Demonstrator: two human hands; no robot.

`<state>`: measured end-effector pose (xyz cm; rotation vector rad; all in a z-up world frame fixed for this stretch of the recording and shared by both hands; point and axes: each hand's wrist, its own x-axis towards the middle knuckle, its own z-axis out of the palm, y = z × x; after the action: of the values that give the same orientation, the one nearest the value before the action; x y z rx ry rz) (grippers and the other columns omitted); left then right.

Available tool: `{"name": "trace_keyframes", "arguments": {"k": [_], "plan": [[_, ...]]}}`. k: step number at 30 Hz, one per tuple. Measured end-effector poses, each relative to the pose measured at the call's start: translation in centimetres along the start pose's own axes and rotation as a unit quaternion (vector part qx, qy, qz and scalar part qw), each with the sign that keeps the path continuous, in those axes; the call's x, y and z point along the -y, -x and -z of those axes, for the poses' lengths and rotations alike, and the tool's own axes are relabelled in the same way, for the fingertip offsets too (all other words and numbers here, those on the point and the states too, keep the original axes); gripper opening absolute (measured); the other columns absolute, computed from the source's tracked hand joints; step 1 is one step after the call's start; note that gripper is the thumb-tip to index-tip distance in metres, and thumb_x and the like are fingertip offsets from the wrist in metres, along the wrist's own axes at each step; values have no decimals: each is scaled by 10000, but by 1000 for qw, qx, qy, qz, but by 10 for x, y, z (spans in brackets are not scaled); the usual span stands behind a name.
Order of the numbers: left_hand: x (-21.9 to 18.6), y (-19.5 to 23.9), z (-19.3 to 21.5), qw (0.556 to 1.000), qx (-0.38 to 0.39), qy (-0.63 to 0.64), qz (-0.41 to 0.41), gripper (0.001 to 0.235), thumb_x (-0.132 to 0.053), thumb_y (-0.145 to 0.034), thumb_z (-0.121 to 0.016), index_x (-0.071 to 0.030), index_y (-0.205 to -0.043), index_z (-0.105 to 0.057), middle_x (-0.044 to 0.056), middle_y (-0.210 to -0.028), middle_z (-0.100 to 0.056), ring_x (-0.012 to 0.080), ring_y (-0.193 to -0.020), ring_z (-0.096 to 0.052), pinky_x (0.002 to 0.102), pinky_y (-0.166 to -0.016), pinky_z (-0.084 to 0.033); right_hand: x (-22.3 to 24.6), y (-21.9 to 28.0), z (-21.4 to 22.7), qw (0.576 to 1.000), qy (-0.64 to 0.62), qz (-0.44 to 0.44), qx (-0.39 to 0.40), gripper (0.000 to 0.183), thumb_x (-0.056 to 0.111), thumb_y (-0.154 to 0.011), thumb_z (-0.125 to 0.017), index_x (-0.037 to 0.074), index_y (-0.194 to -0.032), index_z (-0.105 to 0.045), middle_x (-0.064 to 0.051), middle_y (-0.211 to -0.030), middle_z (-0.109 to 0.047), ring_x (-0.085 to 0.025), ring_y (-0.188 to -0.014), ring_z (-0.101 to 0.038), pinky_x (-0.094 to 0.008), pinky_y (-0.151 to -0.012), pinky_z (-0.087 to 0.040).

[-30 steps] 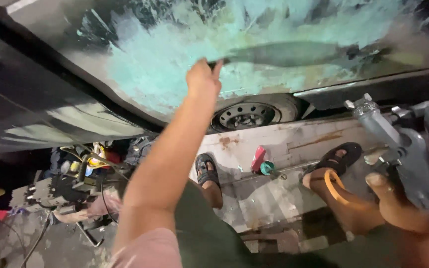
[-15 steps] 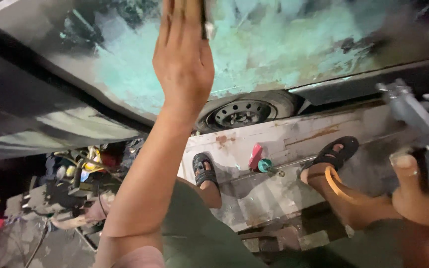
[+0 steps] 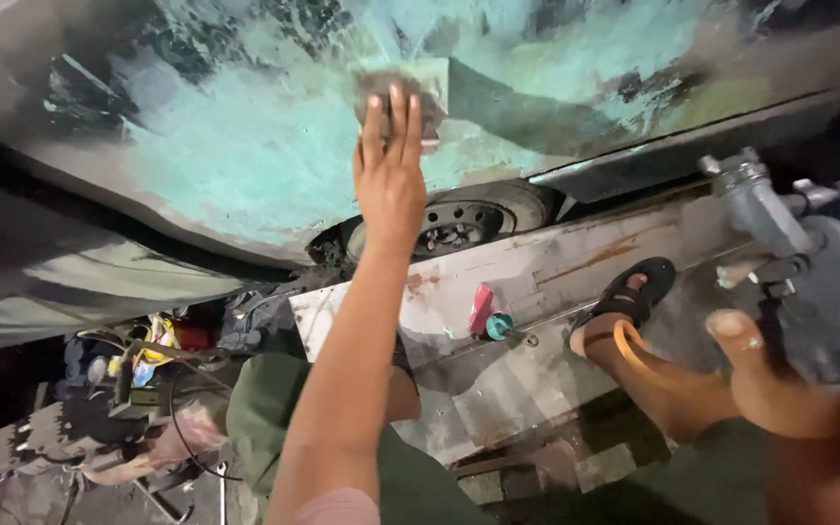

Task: The person scrapes body filler from a pink plastic card onto a metal putty knife and applies it to the underside of a car's wheel arch. They then use the putty knife to spread and smooth the filler across the surface.

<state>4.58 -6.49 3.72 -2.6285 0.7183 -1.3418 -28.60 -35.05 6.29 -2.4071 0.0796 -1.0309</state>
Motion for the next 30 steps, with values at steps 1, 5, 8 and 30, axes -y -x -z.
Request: {"name": "trace_keyframes", "arguments": {"k": [1, 5, 8, 30], "plan": [[-11, 7, -4, 1000, 1, 0, 0, 871, 160, -913, -620, -185, -1659, -334, 19, -1713, -295, 275, -1592, -246, 411, -1127, -577, -32, 22, -8, 1000, -1, 0, 1, 321, 121, -1113, -585, -123, -1316, -638, -240, -1362, -670, -436, -1358, -598, -531, -1329, -372], [-47, 33, -7, 993, 101, 36, 55, 967, 219, -817, -612, -234, -1640, -382, -22, -1712, -320, 250, -1561, -315, 346, -927, -565, -39, 30, -13, 993, -98, -63, -28, 552, 150, -1088, -576, -134, -1539, -432, -267, -1584, -463, -360, -1486, -422, -488, -1318, -289], [-70, 61, -26, 987, 147, 49, 42, 825, 99, -878, -594, -232, -1612, -414, -35, -1675, -381, 244, -1517, -347, 397, -939, -500, -23, 18, 0, 997, -49, -57, -25, 505, 190, -1090, -576, -137, -1469, -510, -282, -1545, -521, -435, -1551, -418, -538, -1377, -214], [-32, -130, 115, 115, -11, 687, 717, 400, -88, -1132, -372, 142, -1452, -437, 338, -1299, -643, 312, -971, -741, 335, -797, -691, 12, 19, 23, 943, -191, -272, 9, 319, 237, -991, -621, 49, -1249, -615, -98, -1281, -637, -248, -1228, -603, -419, -1173, -441]]}}
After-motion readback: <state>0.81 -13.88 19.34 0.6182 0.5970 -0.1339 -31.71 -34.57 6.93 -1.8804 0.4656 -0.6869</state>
